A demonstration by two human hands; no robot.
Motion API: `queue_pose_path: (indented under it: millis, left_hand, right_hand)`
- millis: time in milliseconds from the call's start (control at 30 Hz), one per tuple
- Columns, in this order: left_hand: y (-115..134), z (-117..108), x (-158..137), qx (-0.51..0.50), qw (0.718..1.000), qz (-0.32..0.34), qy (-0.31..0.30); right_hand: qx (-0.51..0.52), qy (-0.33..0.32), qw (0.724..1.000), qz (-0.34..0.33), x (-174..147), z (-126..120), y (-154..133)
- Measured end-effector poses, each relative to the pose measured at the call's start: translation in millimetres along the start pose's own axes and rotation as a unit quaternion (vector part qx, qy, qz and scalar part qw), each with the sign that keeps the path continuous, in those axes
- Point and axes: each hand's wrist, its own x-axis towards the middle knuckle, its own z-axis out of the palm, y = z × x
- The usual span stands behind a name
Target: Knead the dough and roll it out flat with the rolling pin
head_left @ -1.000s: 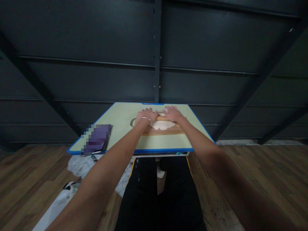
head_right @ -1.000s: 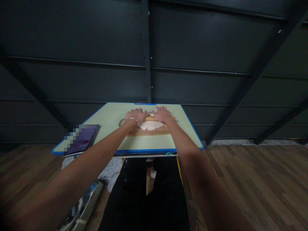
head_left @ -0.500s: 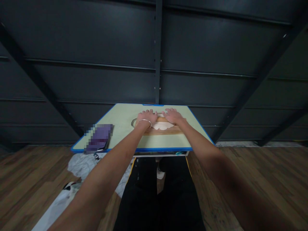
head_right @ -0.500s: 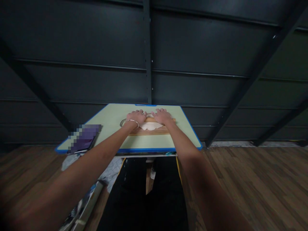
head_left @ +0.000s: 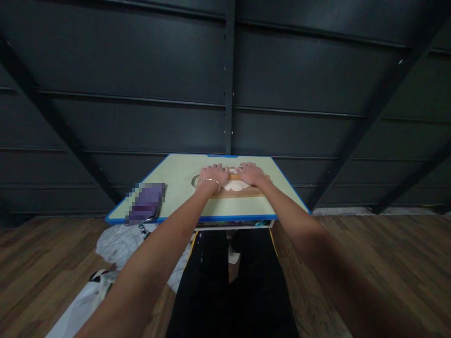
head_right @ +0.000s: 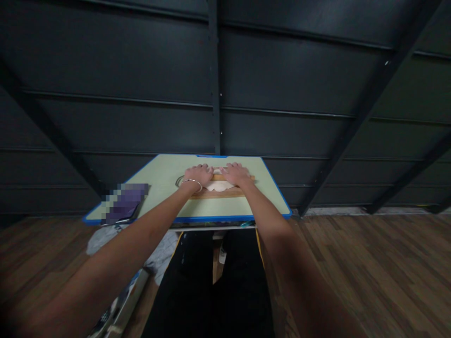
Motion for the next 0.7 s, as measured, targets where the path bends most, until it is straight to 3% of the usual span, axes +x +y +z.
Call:
queue_pose_path:
  millis: [200, 467, 700]
  left_hand:
    - [1, 4, -4, -0.014, 0.999, -0.026, 0.025]
    - [-2, 14, -12, 0.034, 0.996, -0.001, 0.077]
    - [-1, 8, -25, 0.031, 0.996, 0.034, 0.071]
  right_hand:
    - [-0.015, 0.011, 1.000, -0.013, -8, -2, -2]
    - [-0.040, 0.033, 0.998, -0.024, -22, -2, -6]
    - [-0.049, 0.044, 0.998, -0.020, -31, -1, -10]
